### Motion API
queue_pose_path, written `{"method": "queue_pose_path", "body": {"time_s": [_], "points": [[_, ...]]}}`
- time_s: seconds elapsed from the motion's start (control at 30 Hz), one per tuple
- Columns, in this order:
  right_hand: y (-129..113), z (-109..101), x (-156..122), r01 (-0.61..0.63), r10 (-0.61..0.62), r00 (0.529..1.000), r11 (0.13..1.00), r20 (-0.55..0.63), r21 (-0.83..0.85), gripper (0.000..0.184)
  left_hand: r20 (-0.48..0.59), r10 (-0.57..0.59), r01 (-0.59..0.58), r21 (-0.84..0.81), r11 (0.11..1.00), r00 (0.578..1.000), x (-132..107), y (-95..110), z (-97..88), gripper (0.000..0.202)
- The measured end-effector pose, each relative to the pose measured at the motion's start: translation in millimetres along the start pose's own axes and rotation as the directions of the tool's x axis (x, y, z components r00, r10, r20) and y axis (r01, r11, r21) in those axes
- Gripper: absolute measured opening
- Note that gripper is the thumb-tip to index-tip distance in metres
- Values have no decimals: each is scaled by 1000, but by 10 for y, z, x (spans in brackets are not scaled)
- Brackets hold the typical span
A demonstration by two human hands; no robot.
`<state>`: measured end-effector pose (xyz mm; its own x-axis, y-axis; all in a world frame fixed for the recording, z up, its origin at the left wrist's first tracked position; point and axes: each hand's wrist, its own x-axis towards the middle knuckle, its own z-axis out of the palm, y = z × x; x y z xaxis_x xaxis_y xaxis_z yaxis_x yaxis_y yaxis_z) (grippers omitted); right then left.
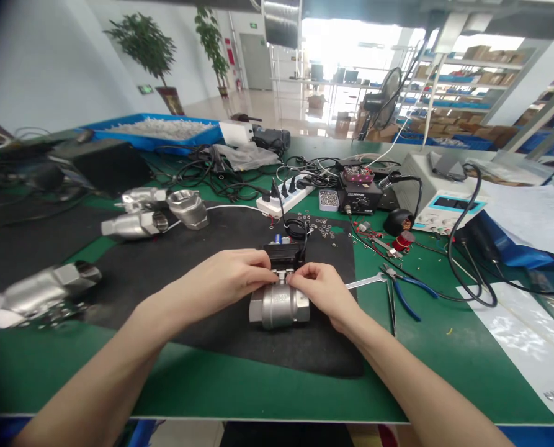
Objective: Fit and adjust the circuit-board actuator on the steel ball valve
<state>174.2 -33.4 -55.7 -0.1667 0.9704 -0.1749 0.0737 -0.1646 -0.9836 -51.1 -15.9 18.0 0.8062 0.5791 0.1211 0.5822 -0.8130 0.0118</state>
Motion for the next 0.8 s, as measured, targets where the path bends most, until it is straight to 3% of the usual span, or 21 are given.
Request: {"method": "queue_pose_path", "body": {"time_s": [0.13,0.27,0.5,0.8], "points": [[30,-3,-20,-4,3,1000,999,28,40,30,-247,111,-68,177,982,963,-126,-55,244,23],[32,-28,-30,-19,15,998,998,62,66,32,-403,136,-64,186,980,905,-162,-89,406,28],[28,-62,-44,-36,26,993,995,117,90,34,-395,95,-46,133,990,914,-169,-82,466,34],[70,-46,-36,-41,29,995,992,96,120,34,-347,68,-62,27,998,935,-179,-114,468,29]]}}
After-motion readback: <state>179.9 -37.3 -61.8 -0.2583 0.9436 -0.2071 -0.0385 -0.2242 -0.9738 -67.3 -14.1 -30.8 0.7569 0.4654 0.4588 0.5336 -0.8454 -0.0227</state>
